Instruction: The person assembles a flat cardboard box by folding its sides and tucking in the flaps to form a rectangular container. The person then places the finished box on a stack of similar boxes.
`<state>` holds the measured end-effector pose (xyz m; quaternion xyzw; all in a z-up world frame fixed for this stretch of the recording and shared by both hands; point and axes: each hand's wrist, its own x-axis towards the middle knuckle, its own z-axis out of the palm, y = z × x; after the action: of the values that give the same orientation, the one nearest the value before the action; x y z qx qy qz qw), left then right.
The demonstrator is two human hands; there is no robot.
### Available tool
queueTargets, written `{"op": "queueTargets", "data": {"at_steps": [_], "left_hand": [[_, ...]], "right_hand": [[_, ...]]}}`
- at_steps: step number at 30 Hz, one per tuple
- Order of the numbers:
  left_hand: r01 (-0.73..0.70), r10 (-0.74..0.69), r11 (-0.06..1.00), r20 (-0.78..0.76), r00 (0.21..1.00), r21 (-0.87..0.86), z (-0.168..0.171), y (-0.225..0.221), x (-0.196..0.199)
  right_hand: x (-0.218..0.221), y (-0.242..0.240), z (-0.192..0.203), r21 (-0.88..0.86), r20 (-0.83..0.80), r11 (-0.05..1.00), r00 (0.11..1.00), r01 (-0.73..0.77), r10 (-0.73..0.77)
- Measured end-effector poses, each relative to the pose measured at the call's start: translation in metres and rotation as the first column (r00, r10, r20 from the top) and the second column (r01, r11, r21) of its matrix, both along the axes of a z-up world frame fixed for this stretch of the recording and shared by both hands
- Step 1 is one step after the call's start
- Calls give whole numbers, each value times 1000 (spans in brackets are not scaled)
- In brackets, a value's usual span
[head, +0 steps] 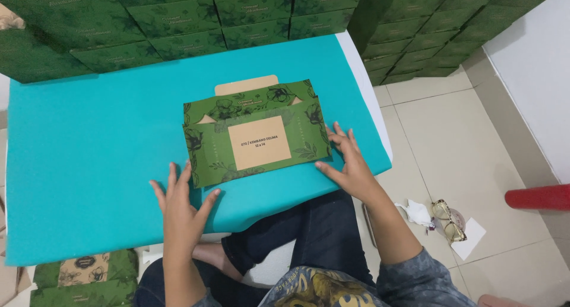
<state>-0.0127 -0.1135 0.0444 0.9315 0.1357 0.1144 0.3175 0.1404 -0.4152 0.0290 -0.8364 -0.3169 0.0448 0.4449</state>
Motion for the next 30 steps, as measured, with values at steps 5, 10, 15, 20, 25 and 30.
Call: {"op": "queueTargets", "data": {"at_steps": [5, 10, 15, 20, 25, 30], "left_hand": [[3, -13, 985, -57, 998, -173, -24, 6, -5], [87, -103, 989, 131, 986, 119, -51, 6, 2], [29, -60, 988, 202, 977, 153, -37, 0, -3], [-23, 26, 996, 29, 999, -86, 18, -17, 16], [-107, 29, 955, 273, 962, 276, -8, -16, 39], [-147, -81, 838, 387, 918, 525, -40, -51, 35]], "right_hand": [[-9, 3, 7, -14, -295, 999, 955, -42, 36], [-17, 5, 18, -149, -152, 984, 986, -92, 69], [-29, -8, 15, 12, -33, 996, 996, 87, -86], [-20, 28, 47, -26, -75, 985, 983, 168, -170], [-2, 50, 51, -26, 29, 971, 971, 240, -239], [12, 59, 62, -199, 45, 965, 986, 168, -162]]}}
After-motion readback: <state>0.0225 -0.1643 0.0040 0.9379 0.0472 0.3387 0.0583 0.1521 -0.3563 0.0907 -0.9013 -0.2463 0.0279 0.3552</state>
